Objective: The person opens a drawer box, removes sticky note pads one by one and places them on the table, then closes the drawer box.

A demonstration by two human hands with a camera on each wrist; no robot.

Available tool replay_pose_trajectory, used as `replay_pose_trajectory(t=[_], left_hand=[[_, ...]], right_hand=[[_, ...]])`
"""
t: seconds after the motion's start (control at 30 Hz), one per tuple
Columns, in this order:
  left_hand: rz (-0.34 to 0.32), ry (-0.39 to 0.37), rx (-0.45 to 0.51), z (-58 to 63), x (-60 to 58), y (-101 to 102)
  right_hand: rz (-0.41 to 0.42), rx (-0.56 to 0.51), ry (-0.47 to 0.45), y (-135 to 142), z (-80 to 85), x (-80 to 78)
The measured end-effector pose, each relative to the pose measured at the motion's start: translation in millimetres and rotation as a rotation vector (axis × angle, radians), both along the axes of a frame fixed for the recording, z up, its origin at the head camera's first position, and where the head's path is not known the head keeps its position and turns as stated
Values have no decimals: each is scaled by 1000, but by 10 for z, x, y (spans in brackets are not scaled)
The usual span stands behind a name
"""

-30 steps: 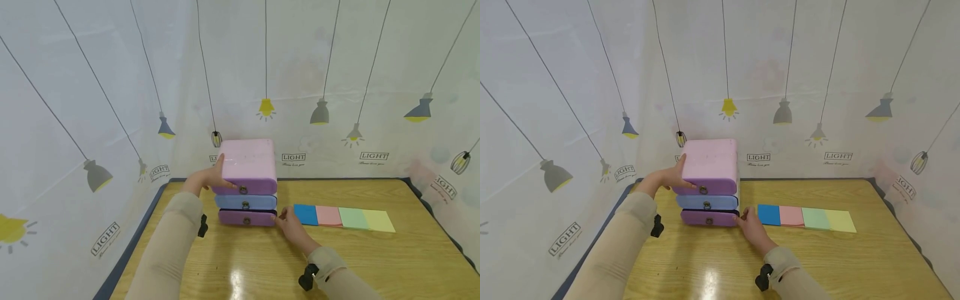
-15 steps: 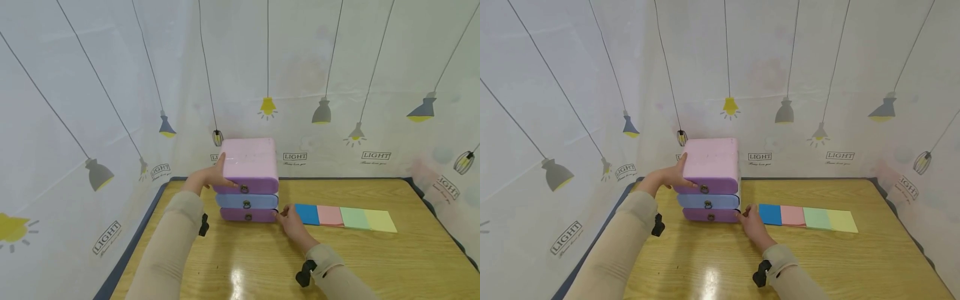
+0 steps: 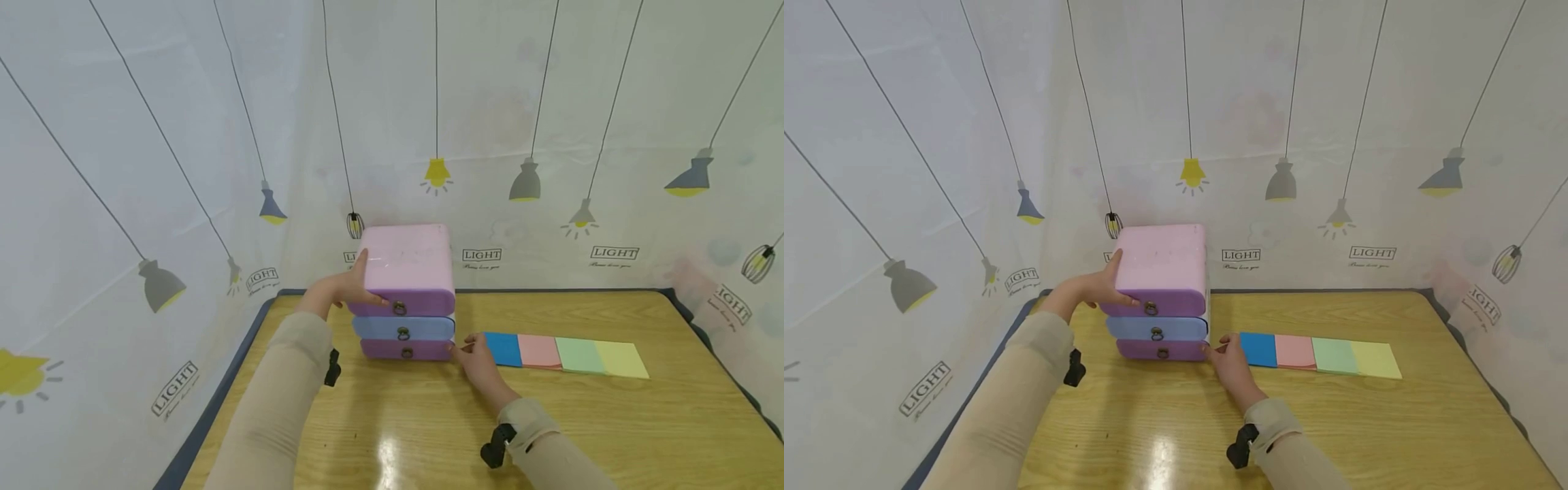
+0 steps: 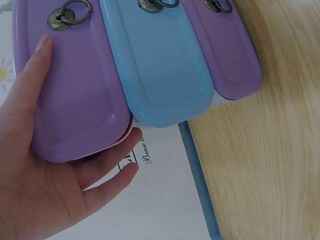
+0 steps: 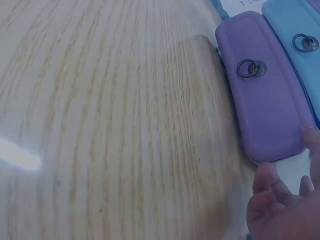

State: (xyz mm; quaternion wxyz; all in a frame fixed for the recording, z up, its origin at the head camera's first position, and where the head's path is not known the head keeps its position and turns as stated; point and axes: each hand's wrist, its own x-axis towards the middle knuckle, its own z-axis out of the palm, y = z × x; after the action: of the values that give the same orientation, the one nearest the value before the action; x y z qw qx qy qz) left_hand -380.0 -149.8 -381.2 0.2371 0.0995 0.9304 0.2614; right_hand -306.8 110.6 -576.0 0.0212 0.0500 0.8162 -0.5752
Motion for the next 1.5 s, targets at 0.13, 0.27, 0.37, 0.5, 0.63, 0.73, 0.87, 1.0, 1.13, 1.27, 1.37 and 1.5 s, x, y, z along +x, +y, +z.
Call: replay_pose_trajectory(t=[0.13,0.27,0.37,0.5,0.63,0.73,0.87,1.0,1.13,1.27,1.37,1.5], left_hand=[[-6,7,1,2,4,2],[-8,8,1,7,10,7],[-9,7,-3,11,16,13],[-13,15,4,16,18,21],[-16,17,12,28,19,27],[-18,14,14,35,21,31],[-23,13,10,35,22,36],[-23,21,2,33,27,43],[-19,30,0,30,35,48],[-30,54,49,12,35,41],[-58,102,72,-23,18,22],[-77,149,34,-59,7,1]], right_hand=[[-16,12,-10,-1,6,2],[-41,32,0,-3,16,7],[-54,29,15,-11,34,20],[-56,40,14,-34,81,24],[-49,53,-2,-60,161,11],[-48,55,-7,-68,218,3],[-60,76,-16,-69,257,0],[-67,82,-22,-62,265,-8],[-66,90,-18,-55,263,-19],[-54,105,-15,-49,272,-14],[-27,117,-6,-41,287,4],[38,153,13,8,308,40]])
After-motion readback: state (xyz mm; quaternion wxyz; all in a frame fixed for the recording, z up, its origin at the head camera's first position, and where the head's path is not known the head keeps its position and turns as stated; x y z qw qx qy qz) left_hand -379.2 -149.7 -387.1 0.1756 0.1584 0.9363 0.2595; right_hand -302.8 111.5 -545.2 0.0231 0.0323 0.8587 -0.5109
